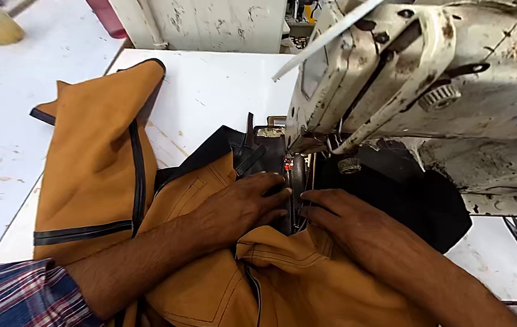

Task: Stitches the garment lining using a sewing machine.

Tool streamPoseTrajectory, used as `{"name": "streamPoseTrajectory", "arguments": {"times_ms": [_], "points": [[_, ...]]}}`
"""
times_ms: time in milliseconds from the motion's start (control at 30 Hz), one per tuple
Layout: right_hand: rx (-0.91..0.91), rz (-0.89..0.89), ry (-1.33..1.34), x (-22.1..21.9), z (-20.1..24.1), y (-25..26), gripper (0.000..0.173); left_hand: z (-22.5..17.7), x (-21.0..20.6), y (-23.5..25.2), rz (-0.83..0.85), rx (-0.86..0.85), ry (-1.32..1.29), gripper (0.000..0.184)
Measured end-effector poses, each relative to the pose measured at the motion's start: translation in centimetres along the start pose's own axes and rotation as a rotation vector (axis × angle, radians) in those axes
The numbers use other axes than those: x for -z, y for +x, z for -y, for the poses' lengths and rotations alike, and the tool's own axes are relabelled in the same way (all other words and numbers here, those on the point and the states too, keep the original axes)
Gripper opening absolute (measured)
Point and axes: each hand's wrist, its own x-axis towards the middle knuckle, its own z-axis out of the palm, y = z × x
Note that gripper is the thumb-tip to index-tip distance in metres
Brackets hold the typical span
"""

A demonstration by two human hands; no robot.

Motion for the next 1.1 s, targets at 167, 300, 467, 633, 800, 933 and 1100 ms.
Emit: {"name": "streamPoseTrajectory", "arguments": {"times_ms": [167, 300, 467, 633, 800, 933, 1100], "points": [[0.033, -0.115, 0.071, -1.4, -1.0, -0.7, 0.028, -0.4, 0.3, 0.0, 0.011, -0.015, 0.012, 0.042], [0.016, -0.143, 0.050, -1.5, -1.4, -0.4, 0.028, -0.3, 0.6, 0.6, 0.023, 0.014, 0.023, 0.042], [0.021, -0.135, 0.048, -1.2, -2.4, 0.4, 0.029, 0.5, 0.8, 1.2, 0.031, 0.039, 0.023, 0.042], [0.012, -0.132, 0.034, -1.2, -3.1, 1.3, 0.027, 1.7, 0.9, 1.8, 0.019, 0.009, 0.026, 0.040], [-0.012, -0.153, 0.026, -1.5, -3.8, 2.2, 0.027, 3.6, 1.1, 2.3, 0.009, -0.148, 0.060, 0.033], [-0.019, -0.204, 0.038, -1.8, -3.7, 2.6, 0.026, 4.5, 1.7, 2.5, 0.034, -0.294, 0.071, 0.037], [-0.016, -0.242, 0.049, -1.8, -3.5, 2.7, 0.025, 5.7, 0.7, 2.8, 0.010, -0.305, 0.096, 0.039]]}}
